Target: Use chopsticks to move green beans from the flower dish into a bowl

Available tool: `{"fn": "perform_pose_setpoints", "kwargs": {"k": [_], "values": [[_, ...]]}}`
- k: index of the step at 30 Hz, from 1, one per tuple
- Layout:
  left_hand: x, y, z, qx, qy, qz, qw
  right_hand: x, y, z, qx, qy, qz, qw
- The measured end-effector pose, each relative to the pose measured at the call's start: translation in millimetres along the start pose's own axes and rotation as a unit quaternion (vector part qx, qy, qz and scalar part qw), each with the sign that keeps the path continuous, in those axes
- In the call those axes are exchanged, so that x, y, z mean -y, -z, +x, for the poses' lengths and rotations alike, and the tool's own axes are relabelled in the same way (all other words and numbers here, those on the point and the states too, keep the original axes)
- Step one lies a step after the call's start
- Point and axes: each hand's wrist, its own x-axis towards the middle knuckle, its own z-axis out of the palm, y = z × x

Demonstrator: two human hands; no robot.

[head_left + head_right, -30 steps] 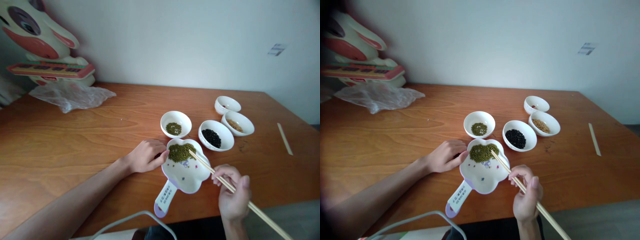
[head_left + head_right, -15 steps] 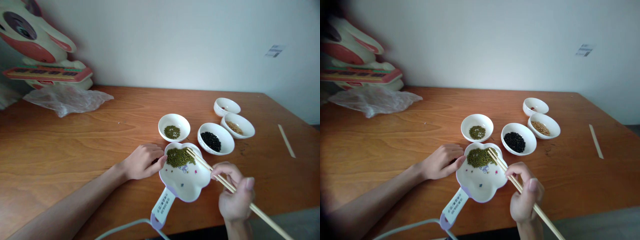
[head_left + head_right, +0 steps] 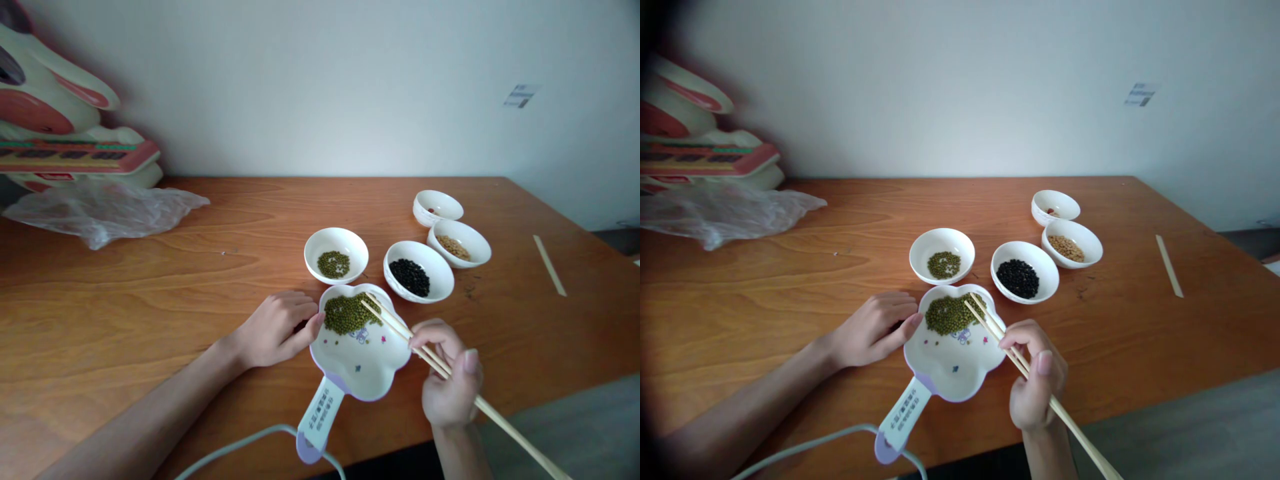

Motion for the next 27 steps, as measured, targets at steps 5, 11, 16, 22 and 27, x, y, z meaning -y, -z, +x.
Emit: {"fn": "perform_pose_setpoints", "kwargs": {"k": [5,11,16,22,27], "values": [[0.1,-0.3,-0.2,-0.001,0.001,-0.009,1.000,3.2,-1.9,-0.1,0.024,-0.007,-0.012,1.000],[-1.2,0.6,1.5,0.004,0.006,-0.009,1.000,5.6,-4.1,2.0,0.053,-0.010,-0.020,0.998],[-1.5,0.7,0.0,0.008,0.012,-0.008,1.000,5.7,-5.1,3.1,0.059,-0.002,-0.018,0.998],[-0.8,0.3,-0.1,0.004,0.010,-0.009,1.000,6.5,-4.6,2.0,0.061,-0.002,-0.011,0.998],[-1.4,1.0,0.7,0.003,0.008,-0.006,1.000,3.9,-2.2,1.1,0.060,0.004,-0.020,0.998]]}}
